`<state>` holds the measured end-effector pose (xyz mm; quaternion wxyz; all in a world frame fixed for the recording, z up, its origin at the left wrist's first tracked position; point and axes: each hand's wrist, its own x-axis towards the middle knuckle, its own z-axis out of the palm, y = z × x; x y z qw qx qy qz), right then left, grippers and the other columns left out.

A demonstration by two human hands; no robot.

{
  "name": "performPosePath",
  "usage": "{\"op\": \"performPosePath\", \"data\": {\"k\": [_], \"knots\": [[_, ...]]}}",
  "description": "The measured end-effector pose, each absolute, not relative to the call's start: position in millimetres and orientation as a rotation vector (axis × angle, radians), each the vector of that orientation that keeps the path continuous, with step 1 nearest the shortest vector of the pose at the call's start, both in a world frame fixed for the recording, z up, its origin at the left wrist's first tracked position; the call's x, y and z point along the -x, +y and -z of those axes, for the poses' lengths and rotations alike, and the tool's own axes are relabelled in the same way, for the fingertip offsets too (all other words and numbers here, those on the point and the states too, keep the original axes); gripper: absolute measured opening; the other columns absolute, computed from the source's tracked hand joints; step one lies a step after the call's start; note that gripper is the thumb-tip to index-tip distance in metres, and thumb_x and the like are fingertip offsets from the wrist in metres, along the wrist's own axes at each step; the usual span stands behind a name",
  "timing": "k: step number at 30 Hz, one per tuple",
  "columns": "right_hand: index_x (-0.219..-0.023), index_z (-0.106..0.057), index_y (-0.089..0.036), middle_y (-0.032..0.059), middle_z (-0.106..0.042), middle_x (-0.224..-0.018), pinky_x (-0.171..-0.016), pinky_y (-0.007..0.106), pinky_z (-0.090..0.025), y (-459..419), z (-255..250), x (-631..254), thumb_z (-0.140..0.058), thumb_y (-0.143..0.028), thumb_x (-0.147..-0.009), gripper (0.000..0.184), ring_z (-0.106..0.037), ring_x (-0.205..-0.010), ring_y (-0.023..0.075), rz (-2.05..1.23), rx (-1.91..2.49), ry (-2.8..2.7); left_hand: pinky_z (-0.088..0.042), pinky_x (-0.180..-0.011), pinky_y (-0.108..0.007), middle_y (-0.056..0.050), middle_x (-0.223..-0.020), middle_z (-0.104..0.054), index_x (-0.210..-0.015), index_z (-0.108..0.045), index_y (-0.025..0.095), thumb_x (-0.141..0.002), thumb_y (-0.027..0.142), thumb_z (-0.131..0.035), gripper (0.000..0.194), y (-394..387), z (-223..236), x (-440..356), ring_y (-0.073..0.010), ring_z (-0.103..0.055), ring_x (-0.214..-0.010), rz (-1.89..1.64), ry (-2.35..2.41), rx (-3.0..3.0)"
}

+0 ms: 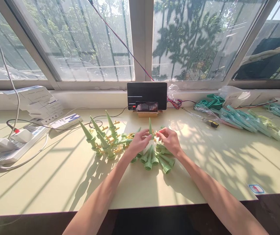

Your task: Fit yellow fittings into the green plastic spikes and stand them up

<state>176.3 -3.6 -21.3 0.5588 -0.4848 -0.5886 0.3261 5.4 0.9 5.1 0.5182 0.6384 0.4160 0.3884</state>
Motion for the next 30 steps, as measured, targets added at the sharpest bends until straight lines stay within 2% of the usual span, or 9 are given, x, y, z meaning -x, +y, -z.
{"op": "performPosePath", "data": {"k": [5, 14, 18, 23, 30], "knots": [[-0.073, -0.059, -0.019, 0.0032, -0.065, -0.063, -0.049, 0.026, -0.045, -2.9, 21.4, -176.6, -0.065, -0.05, -0.077, 0.032, -0.058, -0.052, 0.0151, -0.812, 1.169, -1.382, -0.031, -0.041, -0.02, -0.005, -0.093, -0.057, -0.115, -0.062, 0.019, -0.083, 0.042, -0.061, 0.04, 2.4, -3.0, -4.5, -0.0043, -0.04, -0.049, -0.945, 0.998, -1.617], [-0.07, -0.058, -0.018, 0.0017, -0.061, -0.056, -0.049, 0.026, -0.043, -3.7, 20.0, -177.2, -0.061, -0.052, -0.08, 0.036, -0.054, -0.048, 0.0134, -0.784, 1.235, -1.425, -0.029, -0.04, -0.019, -0.006, -0.093, -0.058, -0.123, -0.061, 0.021, -0.084, 0.036, -0.058, 0.042, 6.6, 1.5, -3.5, -0.0039, -0.037, -0.048, -0.924, 0.997, -1.667], [-0.066, -0.056, -0.018, 0.0011, -0.059, -0.054, -0.048, 0.025, -0.039, -4.8, 18.1, -177.6, -0.057, -0.054, -0.082, 0.039, -0.051, -0.047, 0.0128, -0.737, 1.271, -1.467, -0.027, -0.04, -0.02, -0.003, -0.079, -0.055, -0.126, -0.06, 0.02, -0.084, 0.037, -0.058, 0.045, 6.4, 1.1, -3.3, -0.0049, -0.033, -0.047, -0.913, 0.999, -1.669], [-0.061, -0.052, -0.019, -0.0006, -0.053, -0.049, -0.046, 0.024, -0.034, -6.0, 16.8, -177.8, -0.053, -0.057, -0.084, 0.045, -0.046, -0.045, 0.0114, -0.69, 1.302, -1.509, -0.025, -0.041, -0.02, 0.002, -0.062, -0.045, -0.127, -0.06, 0.019, -0.084, 0.037, -0.058, 0.047, 5.1, -0.6, -3.8, -0.007, -0.031, -0.048, -0.915, 0.989, -1.68], [-0.059, -0.053, -0.017, -0.0019, -0.047, -0.049, -0.046, 0.024, -0.028, -6.1, 15.9, -178.6, -0.049, -0.056, -0.087, 0.048, -0.038, -0.047, 0.01, -0.621, 1.329, -1.569, -0.025, -0.041, -0.021, 0.003, -0.058, -0.042, -0.127, -0.06, 0.019, -0.085, 0.038, -0.056, 0.046, 5.9, 1.7, -3.5, -0.0072, -0.029, -0.047, -0.909, 0.93, -1.691]]}}
